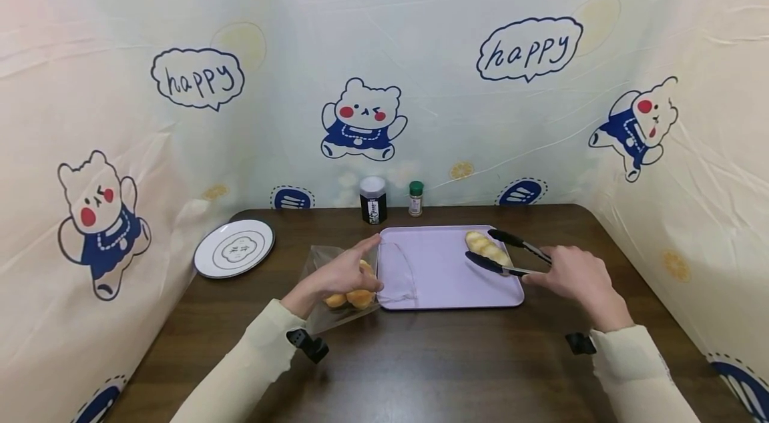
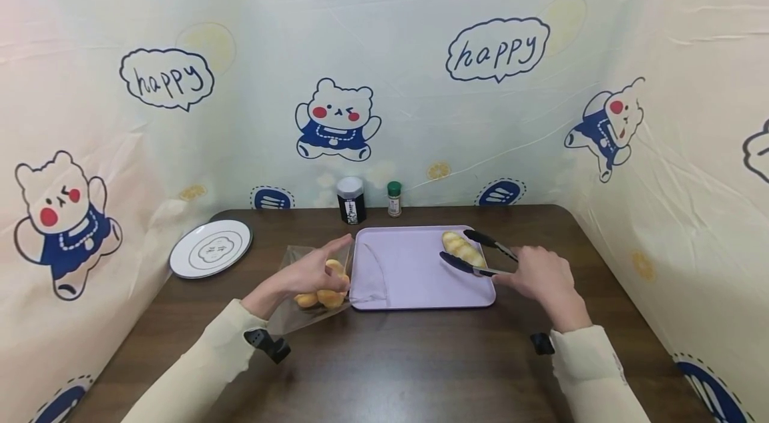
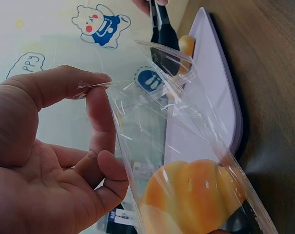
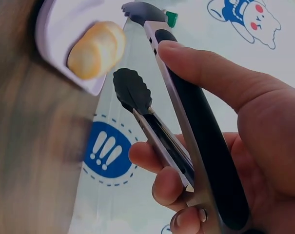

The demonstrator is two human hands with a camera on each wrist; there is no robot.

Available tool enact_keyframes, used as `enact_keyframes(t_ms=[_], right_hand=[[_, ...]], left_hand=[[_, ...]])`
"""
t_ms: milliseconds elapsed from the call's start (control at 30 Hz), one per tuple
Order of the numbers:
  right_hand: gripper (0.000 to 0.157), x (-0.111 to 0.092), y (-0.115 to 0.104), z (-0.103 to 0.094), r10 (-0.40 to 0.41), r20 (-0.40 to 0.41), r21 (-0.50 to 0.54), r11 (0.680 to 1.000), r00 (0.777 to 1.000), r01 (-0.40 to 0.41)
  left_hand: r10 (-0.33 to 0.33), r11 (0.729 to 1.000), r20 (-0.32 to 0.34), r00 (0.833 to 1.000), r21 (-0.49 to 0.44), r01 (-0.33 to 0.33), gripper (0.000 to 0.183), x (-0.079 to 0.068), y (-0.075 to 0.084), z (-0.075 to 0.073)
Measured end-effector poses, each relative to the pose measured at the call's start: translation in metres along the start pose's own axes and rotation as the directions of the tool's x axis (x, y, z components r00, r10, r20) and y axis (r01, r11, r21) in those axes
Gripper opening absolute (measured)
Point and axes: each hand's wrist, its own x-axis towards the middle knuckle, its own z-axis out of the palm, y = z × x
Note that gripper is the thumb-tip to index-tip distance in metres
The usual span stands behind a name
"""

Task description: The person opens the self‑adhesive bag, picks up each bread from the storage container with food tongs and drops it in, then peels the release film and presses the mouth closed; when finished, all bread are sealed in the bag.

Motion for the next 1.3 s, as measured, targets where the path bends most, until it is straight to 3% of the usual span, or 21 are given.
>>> enact_keyframes(t_ms=[500, 900, 1300], right_hand=[[0.084, -0.024, 0.015, -0.001, -0.004, 0.004, -0.045, 0.999, 1.0, 0.005], [0.067, -0.023, 0.015, 0.005, -0.024, -0.027, -0.07, 0.997, 0.999, 0.022], [0.068, -0.022, 0.015, 0.006, -0.008, 0.001, -0.082, 0.997, 1.0, 0.008]], left_hand=[[0.002, 1.0, 0.009, 1.0, -0.01, -0.001, 0.097, 0.002, -0.001, 0.0], [-0.008, 1.0, 0.008, 1.0, -0.001, 0.008, 0.097, 0.002, 0.0, -0.002], [-0.014, 1.0, 0.005, 1.0, -0.009, 0.014, 0.096, 0.002, 0.0, -0.003]])
